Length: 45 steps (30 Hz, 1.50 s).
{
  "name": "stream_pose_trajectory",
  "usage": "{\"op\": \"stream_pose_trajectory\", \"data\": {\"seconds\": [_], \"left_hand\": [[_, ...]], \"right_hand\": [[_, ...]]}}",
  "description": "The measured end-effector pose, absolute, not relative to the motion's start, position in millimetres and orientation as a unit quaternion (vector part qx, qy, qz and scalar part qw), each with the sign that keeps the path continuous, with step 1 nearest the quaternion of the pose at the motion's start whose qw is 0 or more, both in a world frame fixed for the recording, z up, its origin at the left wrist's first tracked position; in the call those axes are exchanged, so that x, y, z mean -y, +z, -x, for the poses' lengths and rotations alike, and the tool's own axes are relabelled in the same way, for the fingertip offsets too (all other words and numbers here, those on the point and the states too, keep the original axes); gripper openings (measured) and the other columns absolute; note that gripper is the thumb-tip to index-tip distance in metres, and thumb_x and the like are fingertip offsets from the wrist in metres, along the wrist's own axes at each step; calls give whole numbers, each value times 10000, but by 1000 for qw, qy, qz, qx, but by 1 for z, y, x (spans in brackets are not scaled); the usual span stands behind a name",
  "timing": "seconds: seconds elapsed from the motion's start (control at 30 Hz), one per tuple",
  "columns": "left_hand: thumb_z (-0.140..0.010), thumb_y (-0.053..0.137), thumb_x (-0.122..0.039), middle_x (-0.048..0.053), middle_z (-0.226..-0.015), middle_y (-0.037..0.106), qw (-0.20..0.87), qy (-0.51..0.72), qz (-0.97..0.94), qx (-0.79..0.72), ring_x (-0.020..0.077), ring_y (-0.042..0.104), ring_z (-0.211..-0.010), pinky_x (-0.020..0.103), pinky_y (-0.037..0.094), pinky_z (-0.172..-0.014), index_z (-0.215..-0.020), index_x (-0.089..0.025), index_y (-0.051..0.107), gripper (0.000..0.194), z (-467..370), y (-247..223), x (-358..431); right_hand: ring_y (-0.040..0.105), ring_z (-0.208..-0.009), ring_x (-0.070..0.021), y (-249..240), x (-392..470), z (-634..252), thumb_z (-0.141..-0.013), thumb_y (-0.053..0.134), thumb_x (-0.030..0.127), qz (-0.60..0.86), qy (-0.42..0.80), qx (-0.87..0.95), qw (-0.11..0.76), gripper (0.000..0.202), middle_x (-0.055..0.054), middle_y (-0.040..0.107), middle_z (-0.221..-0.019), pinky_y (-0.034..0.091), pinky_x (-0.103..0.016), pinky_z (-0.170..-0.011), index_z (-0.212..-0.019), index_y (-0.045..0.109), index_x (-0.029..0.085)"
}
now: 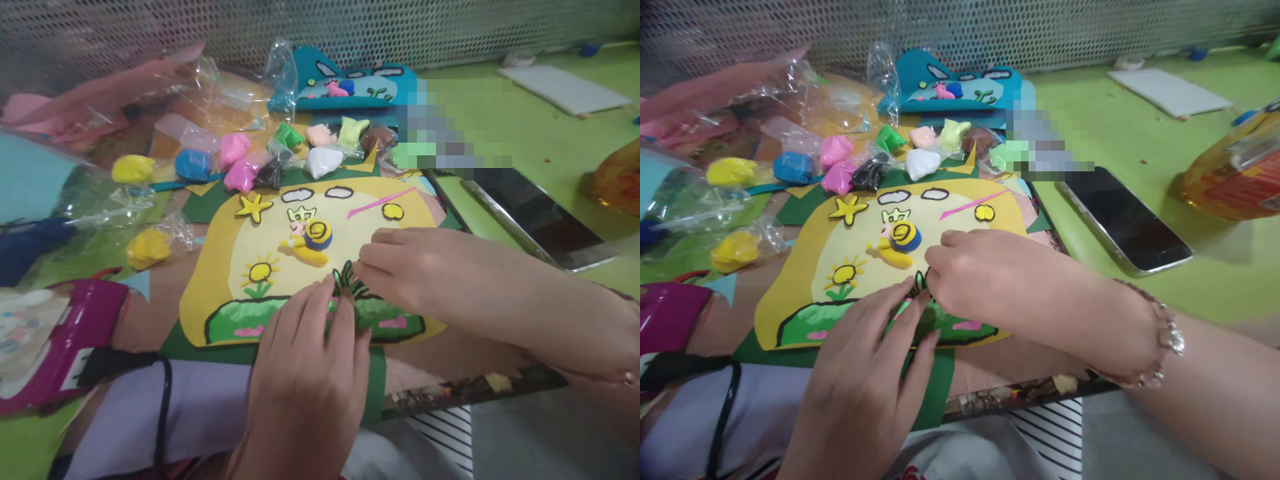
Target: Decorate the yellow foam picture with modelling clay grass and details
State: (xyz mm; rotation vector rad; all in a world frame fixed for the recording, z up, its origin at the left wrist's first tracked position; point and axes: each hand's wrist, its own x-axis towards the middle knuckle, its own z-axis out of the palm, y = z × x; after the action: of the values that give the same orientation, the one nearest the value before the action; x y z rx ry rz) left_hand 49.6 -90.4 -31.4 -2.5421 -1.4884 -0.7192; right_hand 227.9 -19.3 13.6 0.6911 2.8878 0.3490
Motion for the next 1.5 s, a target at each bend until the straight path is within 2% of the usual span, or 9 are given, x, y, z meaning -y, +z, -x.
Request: {"op": "stream_pose_trajectory", "data": {"seconds": [0.77, 1.03, 1.2, 1.5], "left_hand": [[-876, 532, -230, 160, -1132, 661, 44, -236, 839, 489, 299, 618, -1025, 448, 516, -838, -1082, -83, 634, 273, -50, -31, 89], [-892, 483, -439, 193, -1299, 569, 35, -199, 852, 483, 369, 530, -1167, 504, 458, -924, -1197, -74, 577, 485, -49, -31, 89], [-911, 412, -458, 180, -1321, 561, 23, -185, 855, 484, 375, 524, -1178, 512, 450, -922, -1224, -82, 570, 514, -51, -30, 86], [-883, 458, -506, 165, -1397, 494, 11, -165, 859, 485, 382, 439, -1269, 532, 411, -972, -1303, -107, 511, 582, -49, -32, 88]], "right_hand": [[439, -649, -152, 15, 19, -227, -845, 518, 39, -226, 108, -965, 79, 185, -53, 567, -760, 293, -314, -617, -708, 536, 162], [436, -639, -151, 16, 19, -227, -850, 535, 66, -221, 117, -965, 82, 187, -54, 564, -741, 289, -315, -609, -690, 550, 160], [434, -647, -149, 14, 20, -228, -815, 565, 43, -223, 130, -961, 94, 179, -49, 557, -734, 300, -308, -613, -677, 558, 157], [456, -694, -160, 16, 18, -232, -793, 614, 63, -241, 96, -960, 101, 115, -56, 585, -787, 327, -307, -633, -730, 587, 155]]}}
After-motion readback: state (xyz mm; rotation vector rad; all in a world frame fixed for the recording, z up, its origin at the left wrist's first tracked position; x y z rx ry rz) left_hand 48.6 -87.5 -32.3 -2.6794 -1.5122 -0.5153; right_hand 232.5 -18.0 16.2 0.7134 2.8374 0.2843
